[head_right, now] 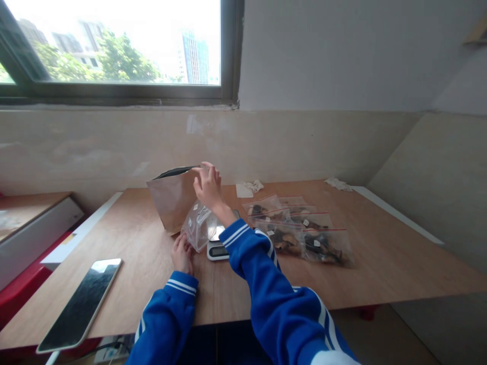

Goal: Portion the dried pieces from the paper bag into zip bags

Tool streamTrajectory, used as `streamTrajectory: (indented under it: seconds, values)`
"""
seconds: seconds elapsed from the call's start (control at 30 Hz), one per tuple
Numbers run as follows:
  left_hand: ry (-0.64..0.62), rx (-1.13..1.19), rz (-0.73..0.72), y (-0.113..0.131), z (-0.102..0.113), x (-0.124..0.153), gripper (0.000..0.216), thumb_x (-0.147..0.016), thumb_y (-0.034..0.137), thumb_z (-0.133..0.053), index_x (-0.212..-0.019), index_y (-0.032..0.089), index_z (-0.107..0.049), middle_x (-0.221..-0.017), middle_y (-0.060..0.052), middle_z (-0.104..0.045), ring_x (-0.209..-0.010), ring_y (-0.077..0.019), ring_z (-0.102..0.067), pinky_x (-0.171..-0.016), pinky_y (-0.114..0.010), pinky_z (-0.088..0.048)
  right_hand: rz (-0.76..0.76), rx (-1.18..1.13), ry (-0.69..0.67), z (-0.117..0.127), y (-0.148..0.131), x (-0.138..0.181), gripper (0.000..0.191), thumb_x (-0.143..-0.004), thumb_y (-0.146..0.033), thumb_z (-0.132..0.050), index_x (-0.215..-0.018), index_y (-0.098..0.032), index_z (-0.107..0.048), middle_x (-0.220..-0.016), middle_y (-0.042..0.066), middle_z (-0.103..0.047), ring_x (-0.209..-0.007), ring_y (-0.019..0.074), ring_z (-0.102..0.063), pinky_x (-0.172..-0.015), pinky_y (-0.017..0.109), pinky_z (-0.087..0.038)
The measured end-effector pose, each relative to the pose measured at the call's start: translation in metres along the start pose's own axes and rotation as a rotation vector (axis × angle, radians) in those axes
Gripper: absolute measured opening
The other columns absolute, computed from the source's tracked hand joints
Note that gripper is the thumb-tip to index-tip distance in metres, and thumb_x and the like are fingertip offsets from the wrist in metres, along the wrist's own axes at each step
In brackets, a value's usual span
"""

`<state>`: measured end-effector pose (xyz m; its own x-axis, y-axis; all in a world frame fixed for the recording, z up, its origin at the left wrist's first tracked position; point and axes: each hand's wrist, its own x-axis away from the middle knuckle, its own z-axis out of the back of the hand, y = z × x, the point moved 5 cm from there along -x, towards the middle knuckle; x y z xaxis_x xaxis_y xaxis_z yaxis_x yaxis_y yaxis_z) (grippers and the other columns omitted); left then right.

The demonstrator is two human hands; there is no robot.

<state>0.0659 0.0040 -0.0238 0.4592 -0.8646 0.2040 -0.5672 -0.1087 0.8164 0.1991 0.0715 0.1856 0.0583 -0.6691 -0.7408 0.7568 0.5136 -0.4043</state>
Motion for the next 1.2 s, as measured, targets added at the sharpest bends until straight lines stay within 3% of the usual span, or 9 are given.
streamTrajectory:
  seconds: [0.1,0.2,0.3,0.4,0.5,0.67,0.87,1.0,1.2]
  values:
    - [-0.007,-0.015,0.004,0.002,-0.002,0.003,0.027,-0.067,0.029,-0.068,-0.091,0.016,-0.066,-0.083,-0.004,-0.068,-0.061,-0.0084,-0.058,-0.057,-0.02,-0.044,-0.134,-0.035,-0.019,0.009,0.015,0.033,0.026,-0.092,-0.032,-0.043,-0.106,-0.019,-0.061,-0.114,0.011,-0.052,-0.112,0.0246,-0.047,-0.1,0.042,-0.035]
    - [-0.021,-0.02,0.012,0.006,-0.005,0.007,0.029,-0.066,0.028,-0.068,-0.093,0.017,-0.066,-0.086,-0.004,-0.069,-0.063,-0.0083,-0.058,-0.055,-0.019,-0.042,-0.238,-0.071,-0.04,0.017,0.033,0.07,0.036,-0.087,-0.046,-0.051,-0.109,-0.018,-0.057,-0.111,0.012,-0.056,-0.109,0.0267,-0.05,-0.097,0.045,-0.038]
    - [-0.033,0.0,0.048,0.009,-0.008,0.012,0.032,-0.065,0.026,-0.068,-0.095,0.017,-0.066,-0.091,-0.005,-0.07,-0.066,-0.0093,-0.06,-0.056,-0.019,-0.042,-0.395,-0.199,-0.059,0.023,0.054,0.102,0.046,-0.083,-0.055,-0.053,-0.11,-0.017,-0.056,-0.104,0.011,-0.063,-0.096,0.0235,-0.058,-0.087,0.038,-0.045]
    - [-0.037,0.01,0.066,0.013,-0.011,0.015,0.03,-0.064,0.025,-0.067,-0.093,0.017,-0.066,-0.089,-0.005,-0.07,-0.068,-0.0109,-0.062,-0.059,-0.02,-0.043,-0.48,-0.291,-0.164,0.024,0.066,0.123,0.042,-0.083,-0.056,-0.052,-0.096,-0.018,-0.063,-0.085,0.006,-0.067,-0.077,0.0196,-0.062,-0.074,0.031,-0.048]
    - [-0.04,-0.009,0.066,0.016,-0.011,0.016,0.029,-0.061,0.025,-0.064,-0.089,0.016,-0.066,-0.083,-0.004,-0.069,-0.066,-0.012,-0.061,-0.058,-0.022,-0.043,-0.466,-0.356,-0.168,0.028,0.069,0.13,0.037,-0.086,-0.051,-0.049,-0.082,-0.018,-0.066,-0.075,0.005,-0.068,-0.071,0.0195,-0.062,-0.07,0.03,-0.047]
    - [-0.061,-0.108,-0.058,0.025,-0.008,0.02,0.025,-0.057,0.028,-0.059,-0.078,0.016,-0.061,-0.069,-0.002,-0.066,-0.052,-0.0106,-0.053,-0.051,-0.022,-0.037,-0.451,-0.422,-0.009,0.041,0.07,0.126,0.037,-0.089,-0.048,-0.046,-0.084,-0.018,-0.066,-0.081,0.008,-0.069,-0.075,0.0212,-0.063,-0.071,0.031,-0.047]
    - [-0.273,-0.092,-0.117,0.028,-0.012,0.033,0.035,-0.058,0.036,-0.056,-0.086,0.017,-0.06,-0.068,-0.003,-0.063,-0.058,-0.0146,-0.057,-0.05,-0.024,-0.04,-0.372,-0.32,0.022,0.048,0.055,0.126,0.032,-0.094,-0.043,-0.04,-0.086,-0.02,-0.061,-0.082,0.006,-0.066,-0.075,0.0198,-0.06,-0.07,0.028,-0.044]
    - [-0.299,-0.131,-0.071,0.027,-0.009,0.042,0.036,-0.063,0.045,-0.056,-0.087,0.018,-0.061,-0.058,-0.003,-0.056,-0.043,-0.011,-0.046,-0.036,-0.021,-0.027,-0.357,-0.271,0.083,0.049,0.048,0.132,0.031,-0.095,-0.041,-0.037,-0.088,-0.02,-0.058,-0.088,0.007,-0.064,-0.084,0.0208,-0.059,-0.075,0.029,-0.043]
    - [-0.325,-0.165,-0.098,0.03,-0.008,0.047,0.048,-0.07,0.061,-0.055,-0.094,0.02,-0.06,-0.067,-0.004,-0.063,-0.042,-0.0109,-0.051,-0.033,-0.021,-0.032,-0.403,-0.282,0.109,0.05,0.055,0.138,0.032,-0.096,-0.043,-0.035,-0.088,-0.019,-0.055,-0.088,0.007,-0.063,-0.084,0.0213,-0.059,-0.077,0.031,-0.043]
